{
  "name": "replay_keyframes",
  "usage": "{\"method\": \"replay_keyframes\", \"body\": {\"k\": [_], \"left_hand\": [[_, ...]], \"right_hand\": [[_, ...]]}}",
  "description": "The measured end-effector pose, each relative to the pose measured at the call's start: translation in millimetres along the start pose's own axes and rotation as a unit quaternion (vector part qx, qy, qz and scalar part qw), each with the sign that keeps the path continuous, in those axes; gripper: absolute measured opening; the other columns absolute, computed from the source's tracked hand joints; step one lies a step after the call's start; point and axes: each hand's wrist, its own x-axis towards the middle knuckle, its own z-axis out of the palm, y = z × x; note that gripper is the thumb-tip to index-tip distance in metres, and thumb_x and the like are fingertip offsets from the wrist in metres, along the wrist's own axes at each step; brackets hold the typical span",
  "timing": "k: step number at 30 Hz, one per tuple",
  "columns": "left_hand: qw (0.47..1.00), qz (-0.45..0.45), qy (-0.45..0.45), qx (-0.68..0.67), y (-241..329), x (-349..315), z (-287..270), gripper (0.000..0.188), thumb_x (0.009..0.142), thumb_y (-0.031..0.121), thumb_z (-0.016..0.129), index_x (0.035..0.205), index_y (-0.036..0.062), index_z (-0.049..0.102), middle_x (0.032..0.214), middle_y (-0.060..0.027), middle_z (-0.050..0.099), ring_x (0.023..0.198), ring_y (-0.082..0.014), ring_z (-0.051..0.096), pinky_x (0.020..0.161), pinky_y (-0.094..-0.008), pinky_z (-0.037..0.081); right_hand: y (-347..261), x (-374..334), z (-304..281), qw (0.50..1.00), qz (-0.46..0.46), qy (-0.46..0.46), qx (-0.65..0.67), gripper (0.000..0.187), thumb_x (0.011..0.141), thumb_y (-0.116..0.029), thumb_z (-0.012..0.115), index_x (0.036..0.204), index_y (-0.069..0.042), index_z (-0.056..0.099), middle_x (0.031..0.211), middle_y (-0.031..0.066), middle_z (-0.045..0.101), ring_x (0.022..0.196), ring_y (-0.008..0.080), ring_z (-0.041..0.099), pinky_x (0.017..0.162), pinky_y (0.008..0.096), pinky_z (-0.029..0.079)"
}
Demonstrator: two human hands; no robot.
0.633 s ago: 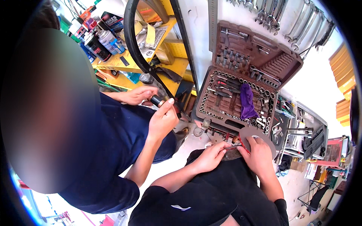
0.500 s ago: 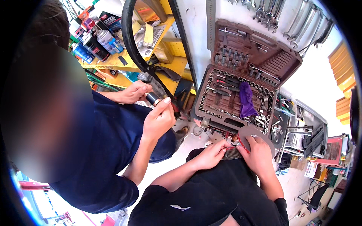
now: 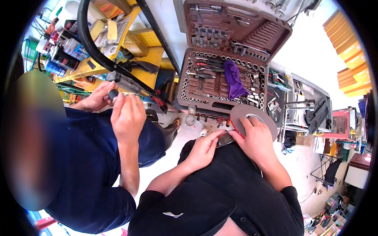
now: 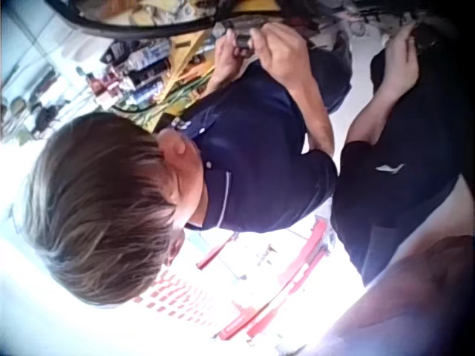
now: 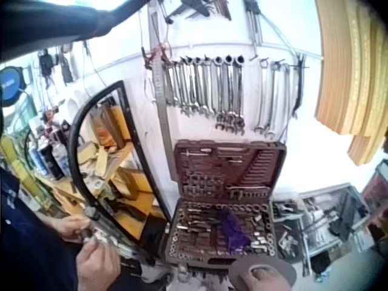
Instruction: The person wraps a red wire with gray electrical tape, cuts the tape with scissors, and then uses a crimping tool to attach a metal connector to the wire end. A second person assists by holding the wire and inspecting the crimped connection.
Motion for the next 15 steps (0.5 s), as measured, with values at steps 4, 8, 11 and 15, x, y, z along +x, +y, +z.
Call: {"method": "replay_keyframes", "body": {"k": [4,8,11,15], "left_hand": [[0.999,-0.032,-0.004,0.043,11,2,-1,0.038,0.103,0.001,0.052,0.140,0.0030,0.060,0.117,-0.0209,0.073,0.105,-0.0310,0.073,0.090,-0.0350,0.054],[0.999,-0.019,0.004,0.035,3,7,3,0.038,0.103,0.001,0.052,0.141,0.0033,0.059,0.115,-0.0197,0.074,0.100,-0.0285,0.074,0.086,-0.0344,0.054],[0.999,-0.041,0.001,0.018,2,10,5,0.037,0.104,0.002,0.051,0.139,0.0027,0.059,0.116,-0.0194,0.074,0.102,-0.0273,0.074,0.088,-0.0341,0.054],[0.999,-0.033,0.005,0.017,1,14,6,0.035,0.104,0.003,0.051,0.138,0.0018,0.060,0.116,-0.0188,0.074,0.105,-0.0263,0.073,0.091,-0.0331,0.054]], "right_hand": [[-1,0,-4,1.000,0.003,0.016,-0.005,0.046,0.086,-0.039,0.080,0.108,-0.001,0.067,0.089,0.0191,0.066,0.084,0.0392,0.069,0.078,0.0479,0.054],[2,-1,-3,1.000,0.014,0.017,-0.003,0.046,0.085,-0.041,0.080,0.104,-0.001,0.066,0.088,0.0190,0.066,0.083,0.0388,0.070,0.077,0.0476,0.054],[6,2,0,1.000,0.025,0.016,-0.007,0.046,0.085,-0.041,0.081,0.100,-0.001,0.066,0.088,0.0187,0.066,0.082,0.0385,0.070,0.076,0.0473,0.055],[8,6,2,0.999,0.040,0.014,-0.016,0.046,0.084,-0.042,0.081,0.098,-0.001,0.066,0.087,0.0183,0.066,0.081,0.0377,0.071,0.075,0.0464,0.055]]}}
